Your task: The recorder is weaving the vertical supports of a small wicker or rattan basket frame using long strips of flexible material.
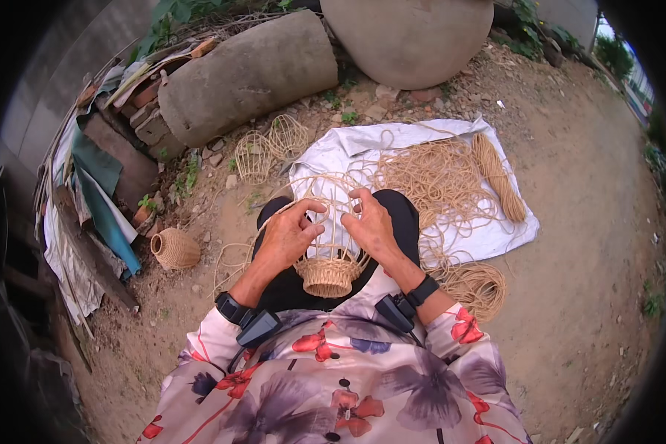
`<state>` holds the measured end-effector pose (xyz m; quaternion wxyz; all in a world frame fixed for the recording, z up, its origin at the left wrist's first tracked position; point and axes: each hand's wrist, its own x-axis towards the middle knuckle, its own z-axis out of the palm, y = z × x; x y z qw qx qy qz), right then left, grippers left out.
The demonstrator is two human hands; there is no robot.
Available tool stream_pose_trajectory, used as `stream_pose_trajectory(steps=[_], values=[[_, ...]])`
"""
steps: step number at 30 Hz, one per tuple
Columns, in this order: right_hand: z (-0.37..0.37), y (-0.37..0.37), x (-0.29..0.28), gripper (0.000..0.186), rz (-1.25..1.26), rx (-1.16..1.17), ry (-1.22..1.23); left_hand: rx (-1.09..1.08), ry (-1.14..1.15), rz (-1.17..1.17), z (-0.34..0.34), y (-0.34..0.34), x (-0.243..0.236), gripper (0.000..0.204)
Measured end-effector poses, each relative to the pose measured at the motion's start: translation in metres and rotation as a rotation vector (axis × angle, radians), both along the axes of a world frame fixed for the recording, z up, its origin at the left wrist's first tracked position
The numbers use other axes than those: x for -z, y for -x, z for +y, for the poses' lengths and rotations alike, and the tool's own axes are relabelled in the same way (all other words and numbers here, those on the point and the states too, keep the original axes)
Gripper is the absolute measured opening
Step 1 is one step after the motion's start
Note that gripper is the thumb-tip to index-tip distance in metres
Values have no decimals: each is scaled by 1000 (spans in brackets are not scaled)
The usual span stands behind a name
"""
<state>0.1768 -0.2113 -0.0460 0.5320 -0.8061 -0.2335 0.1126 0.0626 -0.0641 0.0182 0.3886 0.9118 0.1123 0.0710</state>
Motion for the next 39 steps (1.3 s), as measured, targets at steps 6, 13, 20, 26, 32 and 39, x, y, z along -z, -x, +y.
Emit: stream_pose_trajectory(steps=[6,13,20,26,32,39], values=[[2,-8,1,50,84,-8,2,66,1307,16,29,56,18,35],[-2,-4,-6,50,146,-31,-21,-8,1038,161,60,82,34,29],[-3,-10,13,52,186,-8,-83,-69,885,-51,53,48,16,16],[-6,-5,8,43,273,-35,-214,-96,519,-82,37,26,31,16],[-10,-2,6,39,376,-5,-375,-125,108,-149,21,14,12,16],[-4,-4,12,37,409,24,-347,-218,-8,-115,23,7,24,31]])
